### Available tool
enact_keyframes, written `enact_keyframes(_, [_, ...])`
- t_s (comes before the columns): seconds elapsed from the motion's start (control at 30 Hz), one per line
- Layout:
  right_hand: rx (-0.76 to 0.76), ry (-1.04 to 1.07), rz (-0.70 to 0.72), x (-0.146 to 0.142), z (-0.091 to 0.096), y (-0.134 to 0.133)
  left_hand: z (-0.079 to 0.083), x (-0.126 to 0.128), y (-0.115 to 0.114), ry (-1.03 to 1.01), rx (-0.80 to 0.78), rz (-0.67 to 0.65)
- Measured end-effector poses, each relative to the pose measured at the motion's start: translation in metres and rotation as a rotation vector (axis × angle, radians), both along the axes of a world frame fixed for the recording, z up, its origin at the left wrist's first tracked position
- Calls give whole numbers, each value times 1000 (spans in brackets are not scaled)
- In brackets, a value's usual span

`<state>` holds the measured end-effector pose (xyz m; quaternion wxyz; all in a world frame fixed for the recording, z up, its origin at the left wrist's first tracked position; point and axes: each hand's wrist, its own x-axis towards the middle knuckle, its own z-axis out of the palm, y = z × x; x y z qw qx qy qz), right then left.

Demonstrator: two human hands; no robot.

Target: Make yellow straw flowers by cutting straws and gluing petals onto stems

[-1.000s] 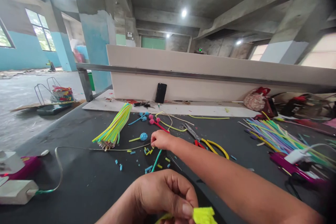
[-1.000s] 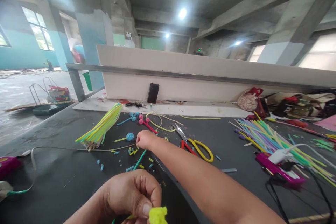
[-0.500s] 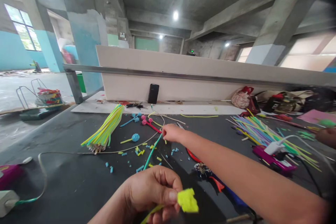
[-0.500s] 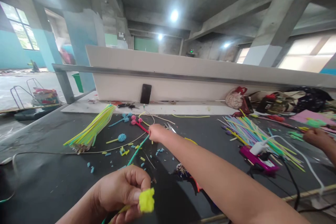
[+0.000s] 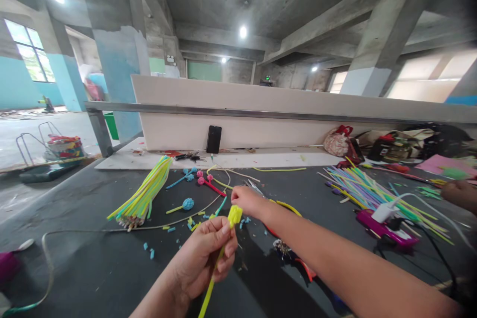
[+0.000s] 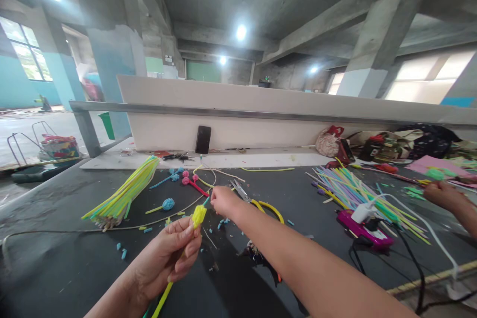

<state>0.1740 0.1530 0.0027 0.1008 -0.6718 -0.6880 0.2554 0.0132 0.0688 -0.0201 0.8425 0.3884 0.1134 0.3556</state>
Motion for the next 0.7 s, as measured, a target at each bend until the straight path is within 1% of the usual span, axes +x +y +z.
enact_keyframes(0.1, [35, 239, -21, 18, 21, -17, 1, 1, 0, 40, 10, 25])
enact_keyframes(0.2, [114, 472, -18, 32, 48, -44, 2, 2, -1, 76, 9, 58])
enact_keyframes(0.3, [171, 624, -23, 36, 70, -72, 3, 3, -1, 115, 2, 91])
enact_keyframes(0.37, [209, 674, -15, 32, 77, -88, 5, 3, -2, 136, 7, 108])
enact_keyframes(0.43, [283, 625, 10, 26, 78, -98, 6, 3, -3, 154, 19, 125])
enact_keyframes(0.6, [546, 318, 132, 9, 69, -105, 5, 3, -3, 190, 47, 139])
enact_keyframes(0.7, [587, 225, 126, 3, 66, -104, 3, 4, -3, 185, 69, 141])
